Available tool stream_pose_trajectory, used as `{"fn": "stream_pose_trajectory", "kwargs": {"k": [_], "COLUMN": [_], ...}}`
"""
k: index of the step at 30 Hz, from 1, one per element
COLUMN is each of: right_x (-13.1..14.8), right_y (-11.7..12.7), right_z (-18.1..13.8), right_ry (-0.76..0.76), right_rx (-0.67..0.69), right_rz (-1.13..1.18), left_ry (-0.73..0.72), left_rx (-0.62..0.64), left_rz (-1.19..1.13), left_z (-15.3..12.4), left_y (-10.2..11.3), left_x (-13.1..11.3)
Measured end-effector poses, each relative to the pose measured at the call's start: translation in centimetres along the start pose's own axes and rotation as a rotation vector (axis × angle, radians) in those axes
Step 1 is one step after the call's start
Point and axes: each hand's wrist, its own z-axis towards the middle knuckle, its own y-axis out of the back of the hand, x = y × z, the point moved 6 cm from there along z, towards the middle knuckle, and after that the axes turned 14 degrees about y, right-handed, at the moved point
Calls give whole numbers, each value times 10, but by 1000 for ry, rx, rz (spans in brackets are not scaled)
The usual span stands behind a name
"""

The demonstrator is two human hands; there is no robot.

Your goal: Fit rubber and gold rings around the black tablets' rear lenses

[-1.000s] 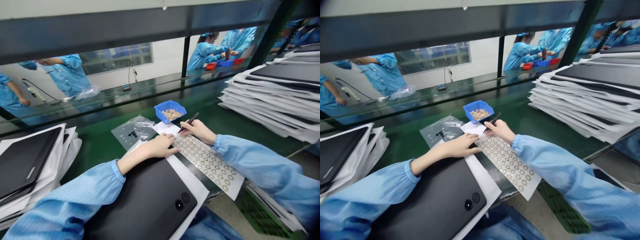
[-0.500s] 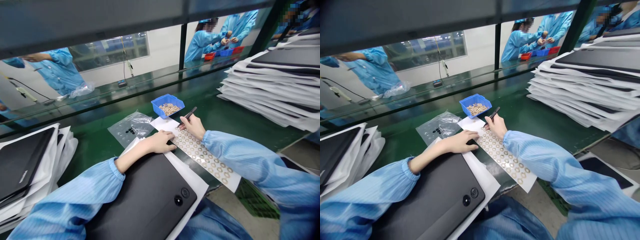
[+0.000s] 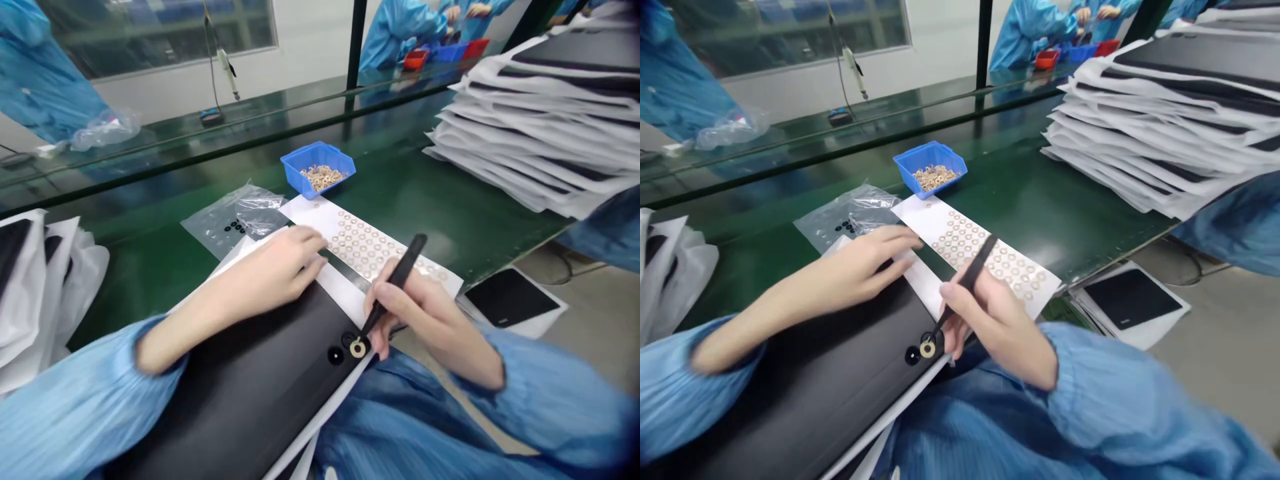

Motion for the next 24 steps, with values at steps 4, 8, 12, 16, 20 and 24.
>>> {"fn": "stream_pose_trajectory", "kwargs": {"k": [4,8,12,16,20,24], "right_x": [-22,-31,-31,-31,-32,-31], "right_y": [2,0,-3,-2,-2,-1], "right_z": [-29,-34,-35,-37,-37,-36], "right_ry": [132,188,195,195,194,201], "right_rx": [-254,-355,-368,-381,-378,-389], "right_rz": [111,131,105,106,91,78], "left_ry": [-69,-179,-180,-165,-142,-87], "left_rx": [69,58,132,169,167,113], "left_rz": [26,122,227,240,267,266], "left_z": [-68,-93,-83,-78,-83,-86], "left_y": [-5,-21,-30,-29,-31,-35], "left_x": [-19,-35,-42,-43,-42,-38]}}
